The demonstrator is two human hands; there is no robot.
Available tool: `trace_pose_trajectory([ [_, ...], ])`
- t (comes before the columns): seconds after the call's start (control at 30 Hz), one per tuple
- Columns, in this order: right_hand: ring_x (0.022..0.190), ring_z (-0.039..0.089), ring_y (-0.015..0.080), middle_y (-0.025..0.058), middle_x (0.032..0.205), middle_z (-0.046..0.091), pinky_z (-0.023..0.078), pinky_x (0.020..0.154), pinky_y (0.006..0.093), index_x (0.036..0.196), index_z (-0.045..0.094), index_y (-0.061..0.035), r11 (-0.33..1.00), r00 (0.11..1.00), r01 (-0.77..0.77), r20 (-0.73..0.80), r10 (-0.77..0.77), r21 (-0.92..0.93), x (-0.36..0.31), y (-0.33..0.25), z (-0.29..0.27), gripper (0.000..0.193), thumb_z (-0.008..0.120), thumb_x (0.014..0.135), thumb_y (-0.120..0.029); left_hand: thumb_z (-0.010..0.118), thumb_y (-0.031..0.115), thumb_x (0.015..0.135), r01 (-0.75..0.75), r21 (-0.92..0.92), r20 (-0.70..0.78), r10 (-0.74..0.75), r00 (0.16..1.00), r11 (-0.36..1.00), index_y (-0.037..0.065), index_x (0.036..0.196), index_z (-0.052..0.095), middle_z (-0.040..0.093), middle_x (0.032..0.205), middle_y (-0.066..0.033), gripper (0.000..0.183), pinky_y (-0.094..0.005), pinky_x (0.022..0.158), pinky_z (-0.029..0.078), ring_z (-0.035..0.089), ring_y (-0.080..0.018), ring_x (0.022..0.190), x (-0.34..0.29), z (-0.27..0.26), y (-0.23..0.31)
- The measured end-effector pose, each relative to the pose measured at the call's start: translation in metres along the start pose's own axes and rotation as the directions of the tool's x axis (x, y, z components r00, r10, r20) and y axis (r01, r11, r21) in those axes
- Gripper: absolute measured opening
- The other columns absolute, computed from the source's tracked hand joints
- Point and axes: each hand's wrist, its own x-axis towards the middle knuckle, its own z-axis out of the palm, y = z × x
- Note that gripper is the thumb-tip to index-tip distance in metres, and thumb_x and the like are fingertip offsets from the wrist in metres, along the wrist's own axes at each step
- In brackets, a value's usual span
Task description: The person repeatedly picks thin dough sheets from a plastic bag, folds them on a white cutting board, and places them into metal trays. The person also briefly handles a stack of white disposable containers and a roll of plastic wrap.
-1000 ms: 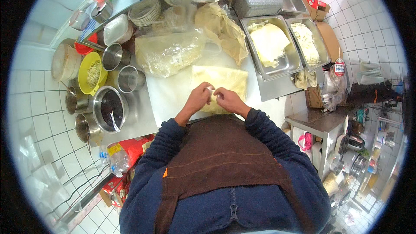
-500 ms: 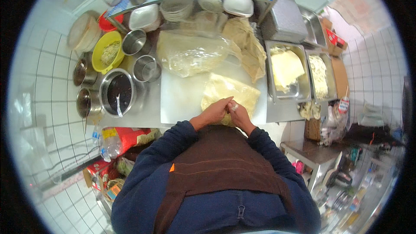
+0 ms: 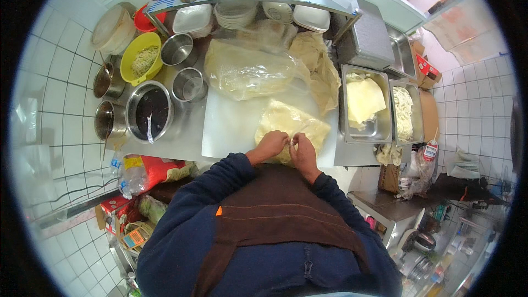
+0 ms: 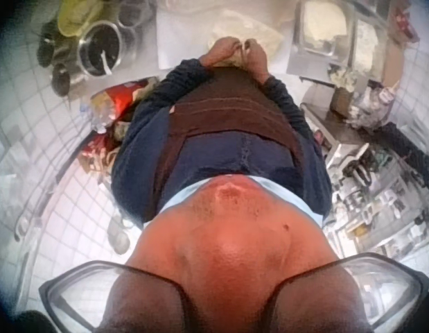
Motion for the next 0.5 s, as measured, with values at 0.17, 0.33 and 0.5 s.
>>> trace_pose_trajectory([
  [0.17, 0.093, 0.059, 0.0364, 0.0162, 0.094, 0.062, 0.050, 0.076, 0.0479, 0.107, 0.061, -0.0045, 0.969, 0.979, 0.205, 0.034, -0.202, -0.140, 0.004, -0.010, -0.008, 0.021, 0.061, 0.085, -0.008, 0.058, 0.030, 0.097, -0.133, 0.079, 0.189, 0.116, 0.975, 0.988, 0.002, 0.093, 0.070, 0.068, 0.090, -0.0230, 0.031, -0.0522, 0.077, 0.050, 0.064, -0.0446, 0.087, 0.010, -0.016, 0.000],
  [0.33, 0.090, 0.061, 0.0342, 0.0142, 0.093, 0.064, 0.051, 0.075, 0.0427, 0.098, 0.067, -0.0039, 0.968, 0.976, 0.209, -0.039, -0.216, -0.136, 0.005, -0.006, -0.009, 0.012, 0.065, 0.087, -0.009, 0.059, 0.026, 0.094, -0.058, 0.222, 0.144, 0.026, 0.989, 0.973, 0.000, 0.094, 0.069, 0.066, 0.091, -0.0252, 0.028, -0.0506, 0.075, 0.052, 0.064, -0.0450, 0.083, 0.000, -0.018, 0.018],
  [0.5, 0.082, 0.062, 0.0339, 0.0164, 0.088, 0.064, 0.051, 0.072, 0.0411, 0.093, 0.066, -0.0019, 0.995, 0.999, 0.020, 0.032, -0.024, 0.095, 0.007, -0.002, -0.015, 0.014, 0.068, 0.086, -0.013, 0.061, 0.019, 0.089, -0.108, 0.160, -0.117, 0.127, 0.985, 0.981, 0.002, 0.095, 0.067, 0.063, 0.094, -0.0226, 0.019, -0.0486, 0.074, 0.053, 0.064, -0.0420, 0.084, -0.013, -0.009, 0.027],
])
